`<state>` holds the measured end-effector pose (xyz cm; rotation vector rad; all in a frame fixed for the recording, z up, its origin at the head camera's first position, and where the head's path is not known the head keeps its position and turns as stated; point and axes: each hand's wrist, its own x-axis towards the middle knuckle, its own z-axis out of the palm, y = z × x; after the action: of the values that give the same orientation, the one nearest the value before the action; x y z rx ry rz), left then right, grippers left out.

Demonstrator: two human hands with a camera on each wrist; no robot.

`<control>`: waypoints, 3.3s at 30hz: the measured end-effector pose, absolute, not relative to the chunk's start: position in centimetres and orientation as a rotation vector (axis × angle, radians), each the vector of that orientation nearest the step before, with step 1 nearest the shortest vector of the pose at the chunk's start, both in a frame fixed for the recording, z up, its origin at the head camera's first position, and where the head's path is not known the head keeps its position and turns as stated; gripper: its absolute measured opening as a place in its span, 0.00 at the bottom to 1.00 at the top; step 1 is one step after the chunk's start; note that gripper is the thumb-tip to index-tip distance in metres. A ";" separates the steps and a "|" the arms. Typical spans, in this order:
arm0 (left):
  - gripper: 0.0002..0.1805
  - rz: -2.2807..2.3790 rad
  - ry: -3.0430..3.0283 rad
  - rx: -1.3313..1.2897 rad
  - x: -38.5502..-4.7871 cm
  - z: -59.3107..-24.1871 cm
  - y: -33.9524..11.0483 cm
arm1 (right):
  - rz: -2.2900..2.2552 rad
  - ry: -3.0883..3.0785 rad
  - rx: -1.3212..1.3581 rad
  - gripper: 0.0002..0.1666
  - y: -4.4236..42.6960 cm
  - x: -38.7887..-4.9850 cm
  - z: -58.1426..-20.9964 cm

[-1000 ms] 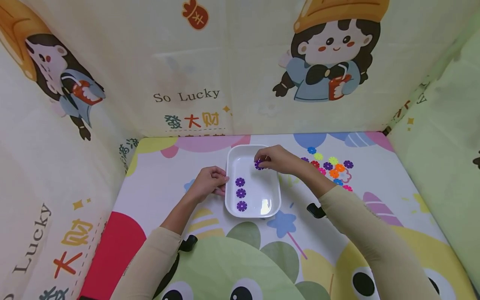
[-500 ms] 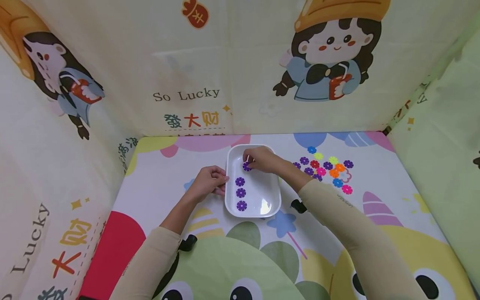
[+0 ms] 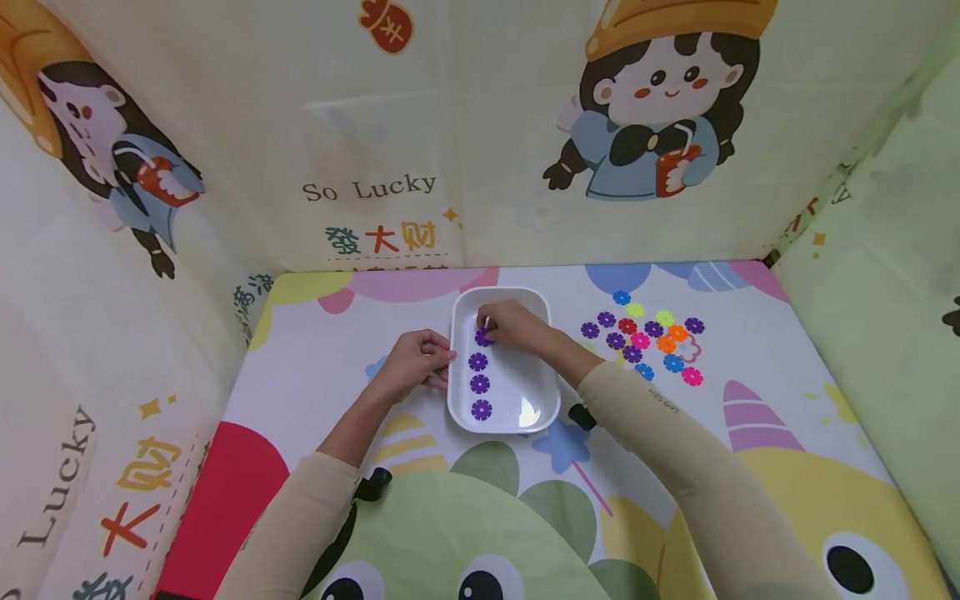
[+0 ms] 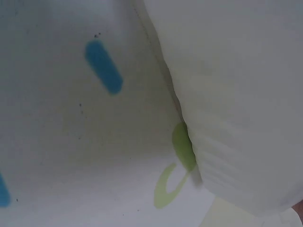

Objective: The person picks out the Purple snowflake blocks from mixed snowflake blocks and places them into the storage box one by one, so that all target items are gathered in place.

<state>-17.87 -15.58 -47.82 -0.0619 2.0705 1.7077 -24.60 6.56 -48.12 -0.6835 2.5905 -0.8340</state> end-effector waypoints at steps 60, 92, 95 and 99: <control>0.12 1.684 2.079 -0.081 -17.9 -47.9 -15.7 | -1.050 2.817 -0.437 0.16 19.9 -20.3 -43.9; 0.13 1.656 2.093 -0.098 -18.1 -47.9 -15.7 | -0.763 2.817 -0.220 0.20 29.4 -17.6 -49.1; 0.13 1.660 2.084 -0.105 -18.1 -47.8 -15.6 | -0.764 2.811 -0.214 0.20 29.5 -17.7 -49.3; 0.13 1.657 2.085 -0.109 -18.1 -47.8 -15.6 | -0.749 2.806 -0.201 0.20 29.3 -17.8 -49.3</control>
<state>-18.09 -15.60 -47.84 -0.1088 2.0853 1.6573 -17.79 29.35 -49.33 -0.2007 2.8058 -0.7492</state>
